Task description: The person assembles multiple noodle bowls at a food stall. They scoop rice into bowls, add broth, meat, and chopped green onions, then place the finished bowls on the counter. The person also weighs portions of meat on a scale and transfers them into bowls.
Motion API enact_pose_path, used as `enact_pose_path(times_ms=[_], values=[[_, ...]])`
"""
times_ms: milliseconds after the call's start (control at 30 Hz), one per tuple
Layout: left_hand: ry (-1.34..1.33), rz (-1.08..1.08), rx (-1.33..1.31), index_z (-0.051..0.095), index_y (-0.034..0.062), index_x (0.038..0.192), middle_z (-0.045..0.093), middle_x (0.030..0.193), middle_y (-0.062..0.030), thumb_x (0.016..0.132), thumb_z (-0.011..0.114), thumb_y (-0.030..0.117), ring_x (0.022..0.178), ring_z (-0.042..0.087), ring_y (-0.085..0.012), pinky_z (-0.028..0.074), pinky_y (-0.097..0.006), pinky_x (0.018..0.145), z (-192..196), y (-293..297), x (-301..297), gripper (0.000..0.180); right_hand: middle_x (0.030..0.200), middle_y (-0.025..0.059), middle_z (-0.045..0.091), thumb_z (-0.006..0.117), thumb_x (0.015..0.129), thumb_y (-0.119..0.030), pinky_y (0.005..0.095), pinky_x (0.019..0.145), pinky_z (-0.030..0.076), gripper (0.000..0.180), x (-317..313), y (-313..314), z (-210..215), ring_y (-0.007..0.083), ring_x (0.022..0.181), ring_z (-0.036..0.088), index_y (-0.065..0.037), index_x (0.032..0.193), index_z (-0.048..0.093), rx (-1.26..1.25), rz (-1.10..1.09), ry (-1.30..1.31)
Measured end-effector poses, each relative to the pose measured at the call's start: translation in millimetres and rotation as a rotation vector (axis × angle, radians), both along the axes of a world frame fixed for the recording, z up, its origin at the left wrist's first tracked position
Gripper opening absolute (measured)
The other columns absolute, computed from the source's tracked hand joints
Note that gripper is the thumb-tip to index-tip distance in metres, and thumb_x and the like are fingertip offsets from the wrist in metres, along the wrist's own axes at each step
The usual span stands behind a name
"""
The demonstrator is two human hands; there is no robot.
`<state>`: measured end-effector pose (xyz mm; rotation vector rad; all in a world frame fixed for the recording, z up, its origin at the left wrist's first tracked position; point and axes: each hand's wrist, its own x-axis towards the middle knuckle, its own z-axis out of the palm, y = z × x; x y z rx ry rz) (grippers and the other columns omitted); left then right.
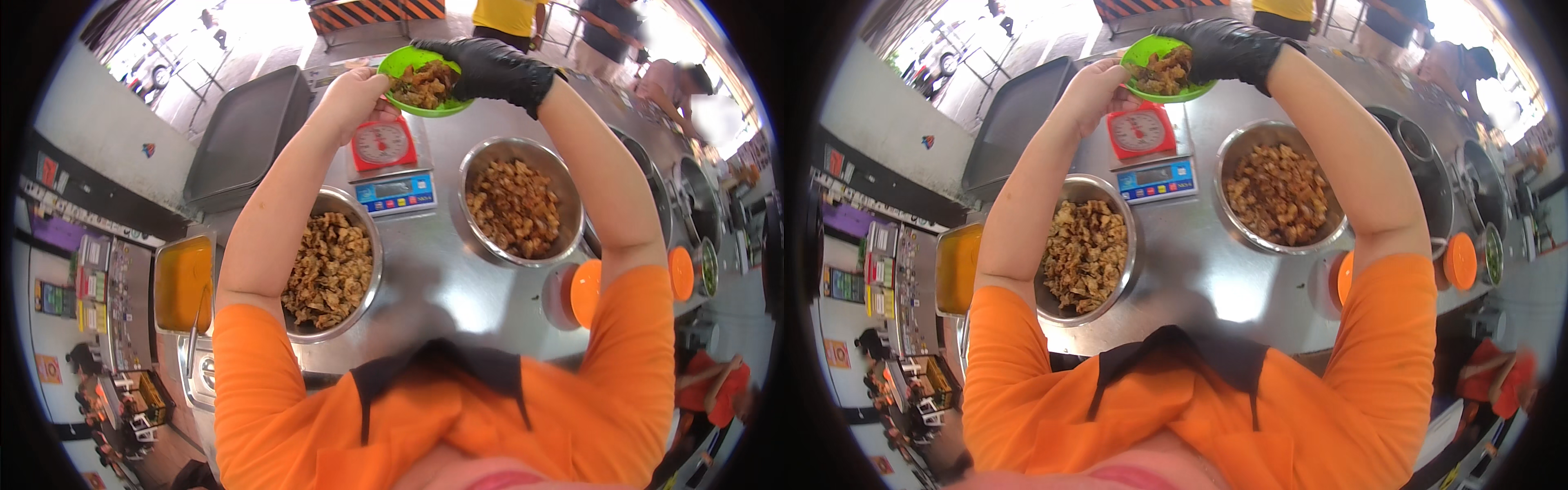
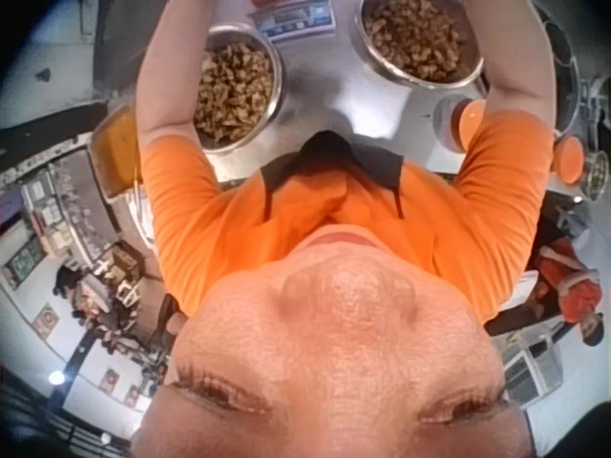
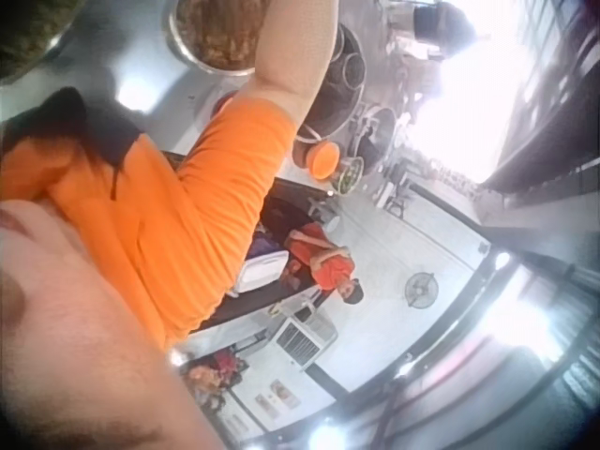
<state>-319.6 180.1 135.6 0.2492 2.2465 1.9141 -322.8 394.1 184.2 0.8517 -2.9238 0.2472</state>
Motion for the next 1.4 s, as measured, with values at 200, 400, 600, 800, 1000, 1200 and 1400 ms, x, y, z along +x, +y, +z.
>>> enact_pose_path(times_ms=[200, 400, 600, 800, 1000, 1200, 1400], values=[[-0.117, -0.133, -0.046, 0.057, -0.0019, 0.109, 0.065, 0.09, -0.0095, 0.092, 0.045, 0.011, 0.072, 0.065, -0.0131, 0.056, -0.025, 0.066, -26.0, 56.6, 22.1, 0.025, 0.091, 0.0143, 0.066, 0.072, 0.071, -0.011, 0.0362, 0.068, 0.053, 0.054, 28.8, 47.4, -21.9, 0.0251, 0.077, 0.066, -0.016, 0.123, 0.057, 0.178, -0.073, -0.095], [-0.148, -0.158, -0.007, 0.056, -0.0075, 0.111, 0.064, 0.093, -0.0153, 0.09, 0.048, 0.01, 0.071, 0.067, -0.0181, 0.058, -0.028, 0.066, -29.9, 51.1, 29.1, 0.029, 0.091, 0.0075, 0.065, 0.068, 0.078, -0.014, 0.0284, 0.055, 0.054, 0.037, 34.7, 101.8, -10.6, 0.0121, 0.064, 0.061, -0.012, 0.115, 0.06, -0.382, -0.069, -0.373], [0.014, 0.023, 0.021, 0.057, -0.0043, 0.11, 0.064, 0.094, -0.013, 0.09, 0.05, 0.013, 0.069, 0.065, -0.016, 0.058, -0.027, 0.064, 1.6, -14.6, 4.5, 0.028, 0.084, 0.0016, 0.059, 0.063, 0.074, -0.001, 0.0259, 0.059, 0.049, 0.032, 58.3, 165.9, -40.7, 0.0101, 0.071, 0.057, -0.007, 0.106, 0.06, -0.456, -0.017, -0.456], [0.027, 0.188, -0.048, 0.059, -0.0044, 0.104, 0.065, 0.089, -0.0121, 0.09, 0.048, 0.014, 0.07, 0.066, -0.0156, 0.058, -0.024, 0.065, 2.8, -74.5, -40.3, 0.025, 0.119, 0.016, 0.062, 0.075, 0.075, -0.027, 0.0364, 0.095, 0.046, 0.063, 86.4, 117.4, -72.9, 0.0283, 0.107, 0.061, -0.009, 0.132, 0.053, 0.166, -0.132, -0.524], [-0.022, 0.215, -0.067, 0.06, -0.005, 0.101, 0.065, 0.088, -0.0128, 0.09, 0.048, 0.013, 0.069, 0.064, -0.0148, 0.057, -0.024, 0.064, -15.2, -78.8, -56.0, 0.025, 0.121, 0.0143, 0.062, 0.076, 0.075, -0.032, 0.0358, 0.099, 0.044, 0.071, 75.5, 96.7, -63.1, 0.0286, 0.111, 0.059, -0.008, 0.135, 0.049, 0.008, -0.168, -0.591], [-0.054, 0.203, -0.053, 0.06, -0.0047, 0.103, 0.065, 0.089, -0.0131, 0.09, 0.047, 0.013, 0.069, 0.065, -0.0153, 0.057, -0.025, 0.064, -24.5, -74.2, -59.1, 0.025, 0.124, 0.0145, 0.06, 0.076, 0.075, -0.033, 0.0348, 0.1, 0.043, 0.071, 70.5, 93.4, -72.0, 0.0284, 0.114, 0.057, -0.009, 0.136, 0.048, 0.071, -0.123, -0.602], [-0.044, 0.182, -0.029, 0.059, -0.0041, 0.104, 0.065, 0.091, -0.0127, 0.09, 0.046, 0.012, 0.071, 0.065, -0.0156, 0.057, -0.025, 0.066, -27.2, -75.2, -59.8, 0.025, 0.125, 0.0164, 0.059, 0.076, 0.075, -0.035, 0.0346, 0.1, 0.043, 0.071, 62.6, 96.1, -79.1, 0.029, 0.114, 0.057, -0.009, 0.135, 0.048, 0.029, -0.127, -0.599]])
